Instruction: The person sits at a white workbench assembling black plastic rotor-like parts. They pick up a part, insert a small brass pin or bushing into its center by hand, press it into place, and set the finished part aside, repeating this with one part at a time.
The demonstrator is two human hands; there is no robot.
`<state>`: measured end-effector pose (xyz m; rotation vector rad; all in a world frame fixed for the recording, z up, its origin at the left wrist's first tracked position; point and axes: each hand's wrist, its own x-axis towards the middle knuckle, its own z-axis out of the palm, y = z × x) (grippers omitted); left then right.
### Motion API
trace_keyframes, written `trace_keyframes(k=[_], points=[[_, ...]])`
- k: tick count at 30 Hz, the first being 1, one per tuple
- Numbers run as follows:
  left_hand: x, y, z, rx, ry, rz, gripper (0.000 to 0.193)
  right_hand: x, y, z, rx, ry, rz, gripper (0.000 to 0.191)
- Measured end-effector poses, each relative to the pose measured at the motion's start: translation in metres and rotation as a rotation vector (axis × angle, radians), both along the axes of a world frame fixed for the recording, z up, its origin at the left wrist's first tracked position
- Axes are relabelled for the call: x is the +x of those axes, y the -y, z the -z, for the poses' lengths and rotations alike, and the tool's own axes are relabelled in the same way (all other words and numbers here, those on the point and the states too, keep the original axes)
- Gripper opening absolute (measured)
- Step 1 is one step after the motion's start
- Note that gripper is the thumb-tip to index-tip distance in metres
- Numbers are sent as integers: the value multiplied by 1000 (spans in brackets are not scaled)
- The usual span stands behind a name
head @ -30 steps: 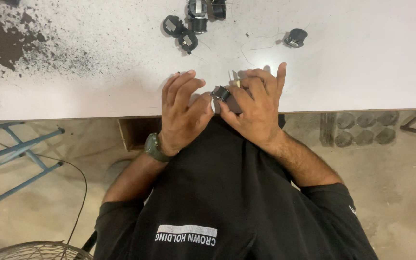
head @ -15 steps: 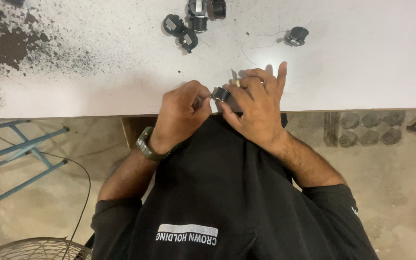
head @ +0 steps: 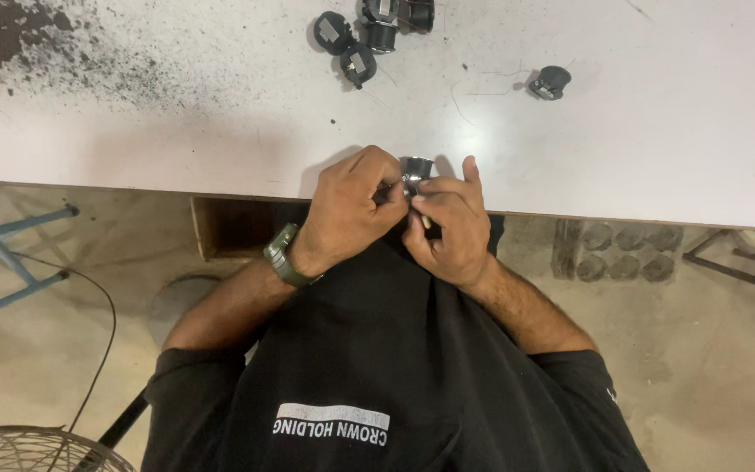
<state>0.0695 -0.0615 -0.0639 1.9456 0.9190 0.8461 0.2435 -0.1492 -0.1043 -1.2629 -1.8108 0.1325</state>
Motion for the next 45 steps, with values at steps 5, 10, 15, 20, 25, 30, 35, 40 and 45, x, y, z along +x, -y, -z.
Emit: trace_keyframes(k=[5, 10, 15, 20, 25, 30, 35, 40, 45], points=[[-2, -1, 3, -20, 5, 3, 18, -1, -2, -5, -48, 36, 18, 31], [-2, -3, 7, 1, -8, 12, 18, -1, -4, -4, -26, 64, 12, 34], [-3, -3, 8, 26, 12, 16, 18, 0, -6, -5, 2, 118, -15, 38], [-4, -6, 11, 16, 9, 44, 18, 10, -7, -4, 7, 143, -68, 39], [-3, -7, 8, 23, 26, 33, 18, 13, -5, -3, -68, 38, -90, 38], [-6, -8, 6, 13, 42, 35, 21, 8, -5, -5, -72, 56, -60, 37], [-5, -7, 12, 10, 26, 44, 20, 6, -5, -1, -38, 84, -32, 37], [-6, -17, 9, 108, -45, 46, 12, 12, -12, 1, -32, 163, 11, 33], [-28, -66, 3, 415, -405, -244, 41, 39, -18, -13, -41, 19, 193, 27]])
